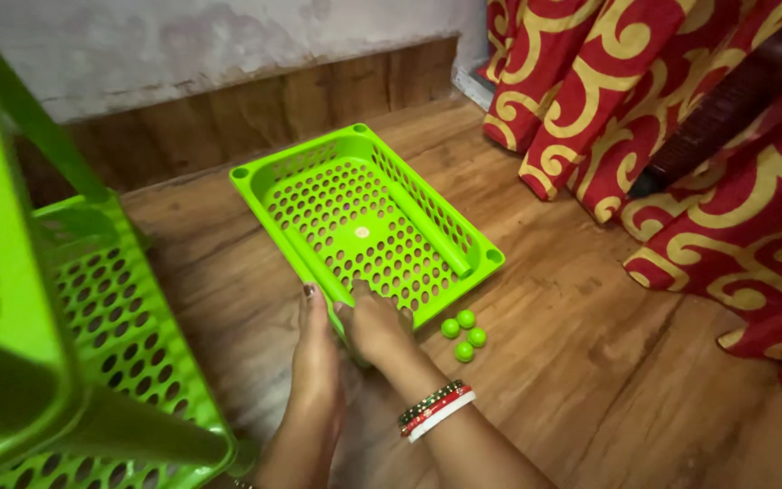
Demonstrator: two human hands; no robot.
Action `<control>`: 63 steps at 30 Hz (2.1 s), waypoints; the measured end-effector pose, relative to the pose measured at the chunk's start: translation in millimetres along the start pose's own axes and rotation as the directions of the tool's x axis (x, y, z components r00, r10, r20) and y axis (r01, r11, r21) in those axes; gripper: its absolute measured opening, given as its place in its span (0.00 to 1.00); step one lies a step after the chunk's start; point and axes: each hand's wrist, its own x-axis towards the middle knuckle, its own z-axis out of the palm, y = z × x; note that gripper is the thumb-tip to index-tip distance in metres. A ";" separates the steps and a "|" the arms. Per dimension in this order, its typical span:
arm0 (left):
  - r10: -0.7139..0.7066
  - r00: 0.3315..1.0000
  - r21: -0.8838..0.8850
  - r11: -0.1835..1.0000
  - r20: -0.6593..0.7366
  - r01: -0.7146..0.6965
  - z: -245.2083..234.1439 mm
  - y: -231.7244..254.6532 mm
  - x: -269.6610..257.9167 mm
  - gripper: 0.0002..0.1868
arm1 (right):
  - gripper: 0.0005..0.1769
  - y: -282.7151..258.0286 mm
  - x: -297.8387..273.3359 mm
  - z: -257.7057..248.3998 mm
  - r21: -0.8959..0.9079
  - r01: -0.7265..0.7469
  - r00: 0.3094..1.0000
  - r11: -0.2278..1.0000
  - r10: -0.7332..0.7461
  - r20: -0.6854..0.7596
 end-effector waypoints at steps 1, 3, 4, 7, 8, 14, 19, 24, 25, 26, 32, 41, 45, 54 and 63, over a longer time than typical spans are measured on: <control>-0.016 1.000 -0.042 0.999 0.013 0.016 -0.6 -3.9 -0.1 0.42 | 0.37 -0.9 0.5 -1.4 -0.011 -0.016 1.000 1.000 0.016 0.007; -0.045 0.998 -0.125 0.991 0.041 0.050 1.2 -9.4 0.6 0.40 | 0.34 -1.7 2.4 -5.0 -0.033 -0.046 0.999 0.998 0.047 0.021; -0.074 0.996 -0.159 0.984 0.048 0.081 2.7 -10.7 0.5 0.40 | 0.34 -1.6 4.1 -7.2 -0.040 -0.047 0.999 0.998 0.047 0.017; -0.128 0.990 -0.206 0.969 0.067 0.139 2.4 -11.0 -3.2 0.38 | 0.31 0.3 6.2 -8.8 -0.027 -0.039 0.999 0.999 0.039 0.005; -0.126 0.990 -0.189 0.972 0.069 0.137 -0.2 -9.6 -5.5 0.38 | 0.30 1.1 5.6 -9.2 -0.001 -0.032 0.999 0.999 0.032 0.001; -0.019 1.000 0.006 1.000 0.022 0.019 1.9 6.7 -20.1 0.30 | 0.26 -7.2 -13.1 -26.4 0.508 -0.038 0.998 0.860 0.054 -0.016; 0.025 1.000 0.075 0.997 -0.019 -0.023 1.2 14.7 -38.7 0.24 | 0.18 -8.2 -61.7 -60.3 0.899 -0.073 0.984 0.432 -0.117 0.136; 0.206 0.978 0.243 0.947 0.039 -0.210 -29.7 -14.0 -77.8 0.22 | 0.19 -3.7 -140.2 -99.7 0.890 -0.069 0.957 0.451 -0.222 0.187; 0.259 0.959 0.217 0.936 0.113 -0.278 -39.9 -23.0 -83.8 0.21 | 0.20 -1.9 -155.1 -103.1 0.878 -0.077 0.955 0.472 -0.217 0.200; 0.311 0.932 0.189 0.920 0.185 -0.344 -48.4 -31.5 -88.1 0.20 | 0.22 0.9 -170.2 -105.8 0.866 -0.085 0.954 0.492 -0.211 0.213; 0.351 0.936 0.165 0.923 0.017 -0.349 -115.1 -17.5 -155.5 0.16 | 0.31 -37.2 -228.9 -82.8 0.893 0.047 0.790 0.449 -0.563 0.242; 0.702 0.696 0.301 0.704 -0.154 -0.643 -185.5 215.1 -260.6 0.18 | 0.29 -261.6 -294.3 -103.0 0.537 0.649 0.640 0.539 -0.768 -0.003; 0.776 0.580 0.565 0.602 -0.247 -0.564 -200.0 266.3 -284.4 0.19 | 0.28 -334.3 -297.0 -98.8 0.354 0.707 0.658 0.612 -0.753 -0.010; 0.753 0.586 0.684 0.597 -0.299 -0.419 -236.5 252.3 -244.1 0.19 | 0.28 -360.7 -271.1 -67.5 0.272 0.771 0.607 0.576 -0.793 -0.043; 0.828 0.542 0.411 0.547 -0.142 -0.729 -256.2 212.4 -222.8 0.22 | 0.27 -355.2 -279.3 -55.5 0.243 0.739 0.657 0.628 -0.751 -0.057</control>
